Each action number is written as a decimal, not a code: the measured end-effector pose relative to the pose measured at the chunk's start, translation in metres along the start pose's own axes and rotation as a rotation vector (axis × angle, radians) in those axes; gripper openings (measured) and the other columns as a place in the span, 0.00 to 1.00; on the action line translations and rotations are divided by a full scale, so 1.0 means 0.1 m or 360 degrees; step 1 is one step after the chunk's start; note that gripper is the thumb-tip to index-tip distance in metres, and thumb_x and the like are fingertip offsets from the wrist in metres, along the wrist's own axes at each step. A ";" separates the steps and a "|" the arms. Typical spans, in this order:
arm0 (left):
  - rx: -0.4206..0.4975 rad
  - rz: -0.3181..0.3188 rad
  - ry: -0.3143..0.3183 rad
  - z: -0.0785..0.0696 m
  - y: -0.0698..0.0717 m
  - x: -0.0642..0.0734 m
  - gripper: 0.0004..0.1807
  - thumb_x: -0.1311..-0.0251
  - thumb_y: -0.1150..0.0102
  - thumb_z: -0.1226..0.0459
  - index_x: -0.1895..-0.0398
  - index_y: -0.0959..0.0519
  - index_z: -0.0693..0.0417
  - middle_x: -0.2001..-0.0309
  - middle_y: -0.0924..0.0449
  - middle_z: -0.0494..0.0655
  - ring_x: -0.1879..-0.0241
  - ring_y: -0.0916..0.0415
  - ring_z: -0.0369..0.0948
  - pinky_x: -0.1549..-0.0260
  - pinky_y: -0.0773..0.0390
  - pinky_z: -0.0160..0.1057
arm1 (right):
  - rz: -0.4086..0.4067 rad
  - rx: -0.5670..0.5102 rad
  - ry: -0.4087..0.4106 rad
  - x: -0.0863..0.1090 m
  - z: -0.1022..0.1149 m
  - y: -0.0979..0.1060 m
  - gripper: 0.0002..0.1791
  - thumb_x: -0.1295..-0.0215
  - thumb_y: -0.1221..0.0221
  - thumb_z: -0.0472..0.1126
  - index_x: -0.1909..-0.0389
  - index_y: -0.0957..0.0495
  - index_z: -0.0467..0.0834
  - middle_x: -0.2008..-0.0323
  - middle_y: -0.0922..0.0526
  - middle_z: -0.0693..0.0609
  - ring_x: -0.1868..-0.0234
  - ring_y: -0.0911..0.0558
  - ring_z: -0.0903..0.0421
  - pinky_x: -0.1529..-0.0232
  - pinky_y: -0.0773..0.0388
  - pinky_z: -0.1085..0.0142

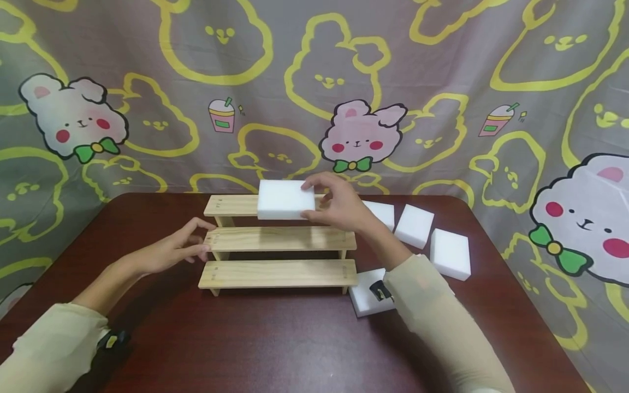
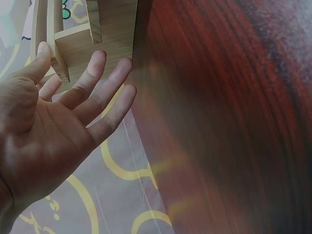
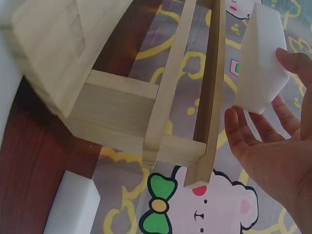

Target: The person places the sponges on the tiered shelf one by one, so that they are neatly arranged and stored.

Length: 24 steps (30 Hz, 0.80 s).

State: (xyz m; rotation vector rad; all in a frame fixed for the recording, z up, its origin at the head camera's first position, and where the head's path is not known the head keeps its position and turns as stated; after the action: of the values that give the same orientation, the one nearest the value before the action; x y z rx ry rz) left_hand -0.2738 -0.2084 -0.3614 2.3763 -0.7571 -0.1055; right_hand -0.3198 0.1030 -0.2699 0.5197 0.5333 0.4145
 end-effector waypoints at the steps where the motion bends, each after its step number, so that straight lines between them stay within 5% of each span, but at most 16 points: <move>1: 0.0001 0.0000 0.0000 0.00 0.00 0.00 0.25 0.20 0.50 0.63 0.30 0.47 0.60 0.63 0.18 0.57 0.56 0.19 0.54 0.56 0.21 0.56 | -0.0002 -0.0005 -0.0006 -0.01 0.00 0.00 0.26 0.46 0.24 0.31 0.47 0.21 0.35 0.42 0.21 0.41 0.44 0.21 0.45 0.44 0.21 0.51; 24: 0.0004 0.0007 -0.0015 -0.01 0.00 0.00 0.26 0.20 0.50 0.64 0.30 0.48 0.61 0.63 0.18 0.58 0.56 0.19 0.53 0.57 0.22 0.55 | -0.0003 -0.0095 -0.0005 -0.25 -0.02 -0.23 0.25 0.49 0.22 0.30 0.49 0.19 0.35 0.44 0.19 0.41 0.46 0.19 0.45 0.49 0.19 0.51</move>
State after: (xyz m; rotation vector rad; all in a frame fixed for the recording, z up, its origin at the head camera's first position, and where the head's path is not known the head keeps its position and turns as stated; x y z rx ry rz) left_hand -0.2738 -0.2080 -0.3609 2.3781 -0.7670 -0.1140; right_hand -0.3352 0.0731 -0.2744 0.4627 0.5170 0.4267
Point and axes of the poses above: each hand's wrist, its own x-axis away from the middle knuckle, its own y-axis out of the back of the hand, z = x × y, the point moved 8 cm from there along -x, towards the middle knuckle
